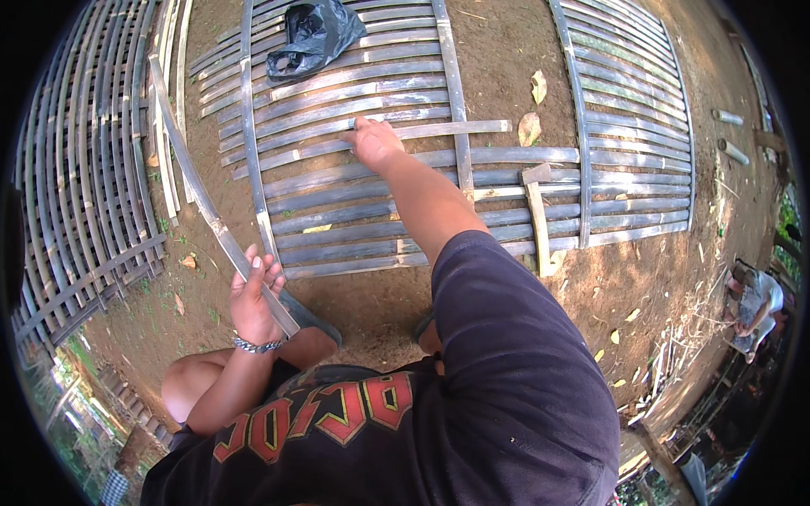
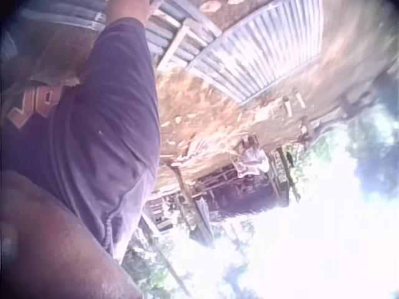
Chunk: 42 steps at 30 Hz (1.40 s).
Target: The person assembles a bamboo structure by placing thin bamboo strips onto a larger frame and securing them with a hammer. They repeatedly position the strips and strike them to fasten them in place.
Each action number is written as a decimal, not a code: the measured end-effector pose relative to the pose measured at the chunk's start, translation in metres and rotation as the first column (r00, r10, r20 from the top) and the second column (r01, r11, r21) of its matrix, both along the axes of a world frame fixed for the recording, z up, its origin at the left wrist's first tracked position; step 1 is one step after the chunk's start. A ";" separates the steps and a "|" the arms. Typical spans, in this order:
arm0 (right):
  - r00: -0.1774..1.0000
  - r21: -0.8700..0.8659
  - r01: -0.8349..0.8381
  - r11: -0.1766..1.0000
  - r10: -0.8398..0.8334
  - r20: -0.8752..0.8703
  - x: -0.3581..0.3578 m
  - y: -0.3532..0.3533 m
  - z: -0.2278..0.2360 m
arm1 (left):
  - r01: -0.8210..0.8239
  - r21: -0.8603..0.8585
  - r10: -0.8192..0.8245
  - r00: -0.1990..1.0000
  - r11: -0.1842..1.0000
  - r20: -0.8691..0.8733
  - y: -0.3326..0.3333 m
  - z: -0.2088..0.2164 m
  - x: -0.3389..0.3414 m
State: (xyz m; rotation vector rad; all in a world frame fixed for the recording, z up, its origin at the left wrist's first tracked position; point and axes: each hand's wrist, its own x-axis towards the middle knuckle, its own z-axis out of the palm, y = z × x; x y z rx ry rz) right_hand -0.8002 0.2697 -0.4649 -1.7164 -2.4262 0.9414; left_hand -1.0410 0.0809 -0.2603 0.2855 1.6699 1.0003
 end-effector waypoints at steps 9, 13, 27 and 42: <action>0.986 0.093 -0.108 0.990 0.094 0.140 0.098 -0.016 0.054 | 0.015 0.013 -0.015 0.999 1.000 -0.029 -0.003 -0.001 0.000; 0.957 0.181 0.037 0.983 -0.086 0.276 0.199 -0.026 0.062 | -0.003 -0.003 0.003 1.000 1.000 -0.023 -0.001 0.001 0.003; 0.848 0.109 0.445 0.889 -0.457 0.267 0.243 -0.046 0.026 | 0.017 -0.001 -0.017 1.000 1.000 0.015 -0.004 0.006 0.008; 0.853 0.108 0.443 0.890 -0.455 0.256 0.202 -0.037 0.033 | 0.037 0.011 -0.037 0.999 0.999 0.026 -0.002 -0.001 0.013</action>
